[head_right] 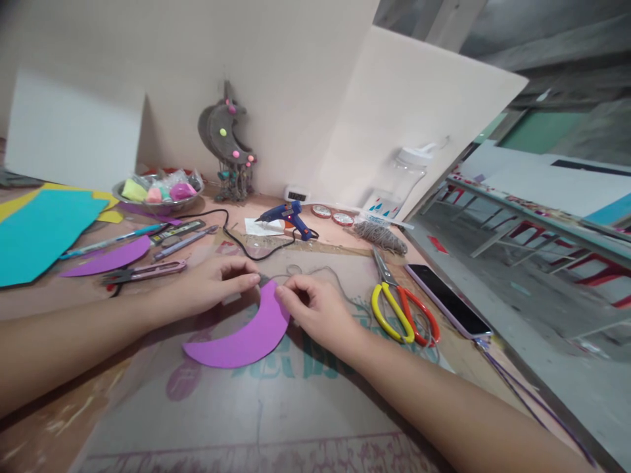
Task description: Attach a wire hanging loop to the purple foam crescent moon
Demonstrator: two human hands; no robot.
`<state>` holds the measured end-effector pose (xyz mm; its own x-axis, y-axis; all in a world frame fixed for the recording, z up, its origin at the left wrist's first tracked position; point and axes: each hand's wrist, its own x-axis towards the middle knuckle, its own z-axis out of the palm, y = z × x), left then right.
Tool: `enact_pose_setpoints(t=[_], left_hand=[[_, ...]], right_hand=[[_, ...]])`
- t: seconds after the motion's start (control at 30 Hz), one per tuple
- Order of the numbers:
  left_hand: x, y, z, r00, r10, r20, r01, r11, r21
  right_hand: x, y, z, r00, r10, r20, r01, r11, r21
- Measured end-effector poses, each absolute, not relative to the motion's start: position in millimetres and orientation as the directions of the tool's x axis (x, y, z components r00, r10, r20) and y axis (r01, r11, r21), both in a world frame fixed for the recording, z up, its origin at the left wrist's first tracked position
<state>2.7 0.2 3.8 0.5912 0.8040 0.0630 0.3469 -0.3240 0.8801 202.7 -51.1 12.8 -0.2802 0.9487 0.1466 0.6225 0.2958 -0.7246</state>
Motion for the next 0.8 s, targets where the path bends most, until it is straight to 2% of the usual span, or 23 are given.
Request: enact_pose_setpoints(t=[0.07, 0.23, 0.37, 0.47, 0.6, 0.73, 0.8], left_hand=[[3, -1, 4, 0.599, 0.799, 0.061, 0.370, -0.343, 0.864], [5, -3, 5, 0.707, 0.688, 0.161, 0.367, -0.552, 0.749], [5, -2, 2, 0.725, 0.664, 0.185, 0.354, -0.589, 0.726], [5, 0, -1, 0.729, 0.655, 0.199, 0.336, -0.596, 0.729], [5, 0, -5, 0.740, 0.632, 0.231, 0.285, -0.606, 0.743], [4, -3, -6, 0.676, 0.707, 0.208, 0.406, -0.593, 0.696], [2, -5, -4, 0.677, 0.711, 0.192, 0.442, -0.601, 0.666]], right_hand=[[205, -50, 18, -0.302, 0.940, 0.156, 0.628, 0.319, -0.710], [221, -39, 35, -0.227, 0.927, 0.299, 0.681, 0.371, -0.632], [226, -31, 42, -0.238, 0.937, 0.254, 0.702, 0.347, -0.622], [215, -29, 47, -0.331, 0.916, 0.228, 0.724, 0.402, -0.560], [179, -17, 56, -0.516, 0.828, 0.220, 0.701, 0.555, -0.448], [123, 17, 60, -0.689, 0.707, 0.163, 0.628, 0.694, -0.353], [92, 33, 58, -0.784, 0.616, 0.075, 0.569, 0.762, -0.308]])
